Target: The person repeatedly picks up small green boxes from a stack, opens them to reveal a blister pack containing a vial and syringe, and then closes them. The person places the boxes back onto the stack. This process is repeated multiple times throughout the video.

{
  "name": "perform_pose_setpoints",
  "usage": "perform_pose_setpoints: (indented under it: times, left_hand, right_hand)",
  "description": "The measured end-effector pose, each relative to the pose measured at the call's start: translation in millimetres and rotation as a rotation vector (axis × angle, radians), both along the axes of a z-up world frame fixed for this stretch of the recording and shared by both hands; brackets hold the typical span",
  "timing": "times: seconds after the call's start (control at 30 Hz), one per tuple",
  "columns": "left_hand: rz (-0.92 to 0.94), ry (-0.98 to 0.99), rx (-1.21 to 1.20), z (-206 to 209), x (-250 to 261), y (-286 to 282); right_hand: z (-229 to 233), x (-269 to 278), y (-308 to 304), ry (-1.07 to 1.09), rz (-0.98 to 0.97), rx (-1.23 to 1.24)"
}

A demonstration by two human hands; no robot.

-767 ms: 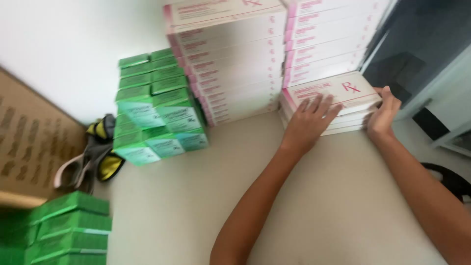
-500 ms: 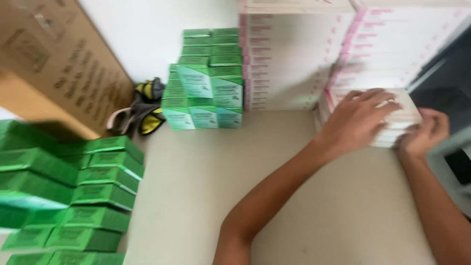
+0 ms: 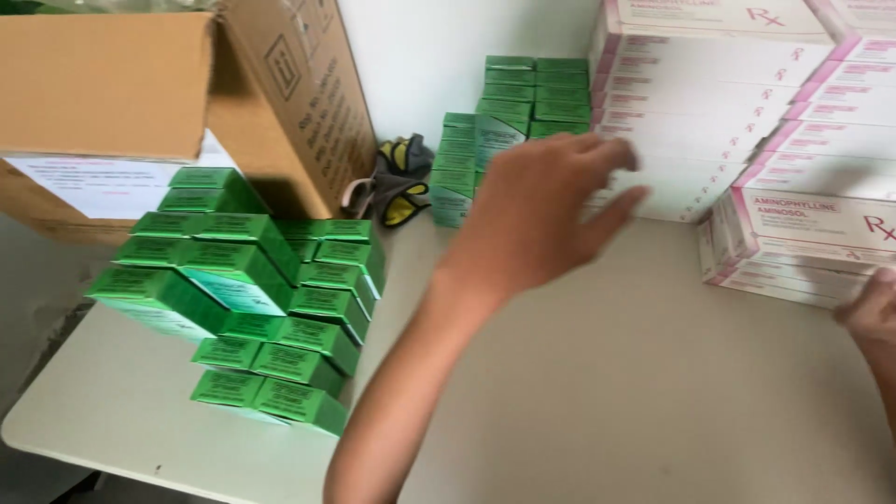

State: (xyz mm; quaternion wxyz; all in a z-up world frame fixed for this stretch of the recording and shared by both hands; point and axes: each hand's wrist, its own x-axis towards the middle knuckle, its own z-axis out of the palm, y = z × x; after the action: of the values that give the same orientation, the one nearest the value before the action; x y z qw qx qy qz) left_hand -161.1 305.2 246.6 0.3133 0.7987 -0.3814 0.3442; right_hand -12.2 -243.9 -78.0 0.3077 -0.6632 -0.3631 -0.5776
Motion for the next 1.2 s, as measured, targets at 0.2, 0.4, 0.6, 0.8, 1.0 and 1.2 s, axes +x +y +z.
perform_pose_setpoints:
  times: [0.2,0.4,0.6,0.8,1.0,1.2]
  left_hand:
    - [0.177,0.04,0.131,26,-19,77]
    - [0.302,0.191,0.227,28,-56,132]
    - [0.259,0.447,0.156,22,-88,191]
    - [0.737,0.38,0.277,18,-90,236]
    - [0.935,0.56,0.35,-15,-63,273]
    - [0.877,0.561,0.27,-14,-61,272]
  right_hand:
    - [125,-79,293,0.093,0.036,-0.412]
    - [207,-142,501,0.544,0.501,-0.525]
    - [218,-144,603,0.62,0.665,-0.452]
    - [207,-130,658,0.895,0.778,-0.313]
    - [213,-132,678,0.919,0.829,-0.286]
    - [205,-138,682,0.89,0.77,-0.254]
